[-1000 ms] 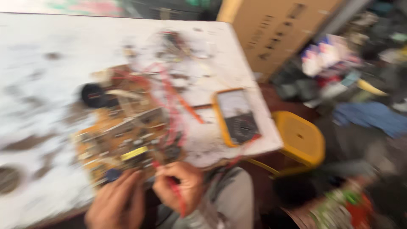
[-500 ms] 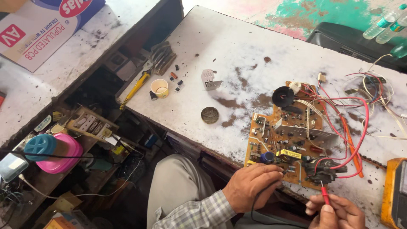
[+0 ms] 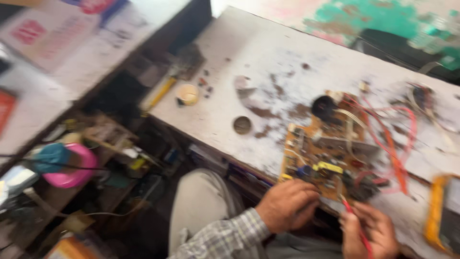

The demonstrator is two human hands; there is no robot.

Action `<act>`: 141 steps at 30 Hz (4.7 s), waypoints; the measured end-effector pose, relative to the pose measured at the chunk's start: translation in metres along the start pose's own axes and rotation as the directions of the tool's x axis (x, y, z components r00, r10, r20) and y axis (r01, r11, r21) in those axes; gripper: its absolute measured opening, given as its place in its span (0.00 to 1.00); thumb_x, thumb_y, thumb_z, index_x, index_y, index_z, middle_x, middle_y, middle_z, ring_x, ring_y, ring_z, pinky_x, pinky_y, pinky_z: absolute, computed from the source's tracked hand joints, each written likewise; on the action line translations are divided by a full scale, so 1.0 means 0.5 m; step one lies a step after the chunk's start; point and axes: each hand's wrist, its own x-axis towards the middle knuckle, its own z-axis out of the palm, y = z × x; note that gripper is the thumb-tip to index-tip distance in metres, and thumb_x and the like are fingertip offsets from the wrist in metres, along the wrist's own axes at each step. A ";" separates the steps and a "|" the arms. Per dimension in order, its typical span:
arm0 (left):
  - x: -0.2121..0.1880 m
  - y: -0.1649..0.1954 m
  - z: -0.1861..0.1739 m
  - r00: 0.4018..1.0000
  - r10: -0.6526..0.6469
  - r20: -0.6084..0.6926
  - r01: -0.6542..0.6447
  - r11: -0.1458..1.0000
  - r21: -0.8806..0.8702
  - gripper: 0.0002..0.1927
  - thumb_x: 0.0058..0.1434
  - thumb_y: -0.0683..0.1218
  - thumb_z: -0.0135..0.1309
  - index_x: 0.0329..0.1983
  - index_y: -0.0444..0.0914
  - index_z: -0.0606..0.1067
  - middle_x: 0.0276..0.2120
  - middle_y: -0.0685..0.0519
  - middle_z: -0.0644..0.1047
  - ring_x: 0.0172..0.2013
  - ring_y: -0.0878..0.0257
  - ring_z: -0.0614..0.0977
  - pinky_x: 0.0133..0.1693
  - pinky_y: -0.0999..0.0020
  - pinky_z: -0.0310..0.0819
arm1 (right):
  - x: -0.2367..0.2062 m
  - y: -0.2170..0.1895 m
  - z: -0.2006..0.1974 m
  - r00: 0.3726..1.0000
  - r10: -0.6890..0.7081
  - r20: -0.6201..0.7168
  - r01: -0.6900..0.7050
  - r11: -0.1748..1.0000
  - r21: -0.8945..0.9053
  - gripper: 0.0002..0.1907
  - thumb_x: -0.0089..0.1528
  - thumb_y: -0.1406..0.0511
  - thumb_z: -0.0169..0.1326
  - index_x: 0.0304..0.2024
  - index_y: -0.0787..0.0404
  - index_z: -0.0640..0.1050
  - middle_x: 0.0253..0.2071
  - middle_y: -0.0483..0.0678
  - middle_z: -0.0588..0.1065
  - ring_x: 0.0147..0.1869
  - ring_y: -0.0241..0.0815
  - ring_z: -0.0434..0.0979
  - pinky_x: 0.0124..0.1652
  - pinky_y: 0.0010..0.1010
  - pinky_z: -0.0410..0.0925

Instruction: The person tests a circuit board with a multimeter, flips it over, and uses a soldering iron on the backside. They then handle a small white component and test it with the multimeter probes.

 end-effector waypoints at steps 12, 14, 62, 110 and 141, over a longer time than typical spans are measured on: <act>0.014 0.019 0.036 1.000 -0.003 -0.023 0.004 0.999 0.050 0.14 0.59 0.35 0.62 0.48 0.33 0.75 0.46 0.45 0.78 0.47 0.47 0.81 0.48 0.57 0.77 | 0.001 -0.156 0.032 0.989 -0.142 0.025 0.144 0.965 -0.220 0.06 0.60 0.75 0.60 0.38 0.67 0.76 0.38 0.49 0.81 0.37 0.31 0.79 0.38 0.23 0.74; 0.015 0.024 0.038 1.000 -0.006 -0.024 0.008 0.997 0.077 0.14 0.59 0.36 0.62 0.48 0.33 0.75 0.47 0.45 0.78 0.47 0.48 0.81 0.48 0.57 0.77 | 0.005 -0.165 0.039 0.986 -0.165 0.035 0.169 0.960 -0.223 0.05 0.61 0.76 0.60 0.37 0.67 0.76 0.38 0.50 0.81 0.38 0.32 0.81 0.39 0.24 0.75; 0.026 0.048 0.092 0.998 -0.041 -0.048 0.056 0.932 0.359 0.09 0.53 0.36 0.66 0.38 0.35 0.83 0.41 0.49 0.83 0.38 0.52 0.82 0.43 0.61 0.78 | 0.044 -0.236 0.044 0.989 0.148 0.003 -0.147 0.985 -0.094 0.04 0.60 0.71 0.61 0.32 0.66 0.79 0.32 0.46 0.81 0.35 0.26 0.78 0.36 0.22 0.72; 0.209 -0.002 0.009 0.833 0.154 0.531 -0.279 0.946 0.163 0.12 0.54 0.43 0.58 0.43 0.42 0.80 0.65 0.42 0.67 0.65 0.41 0.66 0.63 0.45 0.61 | -0.217 -0.025 -0.663 0.609 0.767 -0.204 -0.533 0.204 -0.821 0.39 0.58 0.66 0.65 0.71 0.44 0.68 0.50 0.54 0.81 0.47 0.46 0.88 0.48 0.38 0.80; 0.223 -0.034 0.022 0.691 0.012 0.723 -0.155 0.979 0.132 0.23 0.49 0.37 0.58 0.51 0.43 0.77 0.58 0.46 0.70 0.60 0.46 0.70 0.44 0.56 0.80 | -0.207 0.003 -0.609 0.745 0.661 -0.088 -0.405 0.343 -0.848 0.30 0.59 0.60 0.64 0.64 0.54 0.74 0.47 0.54 0.83 0.50 0.43 0.86 0.49 0.36 0.78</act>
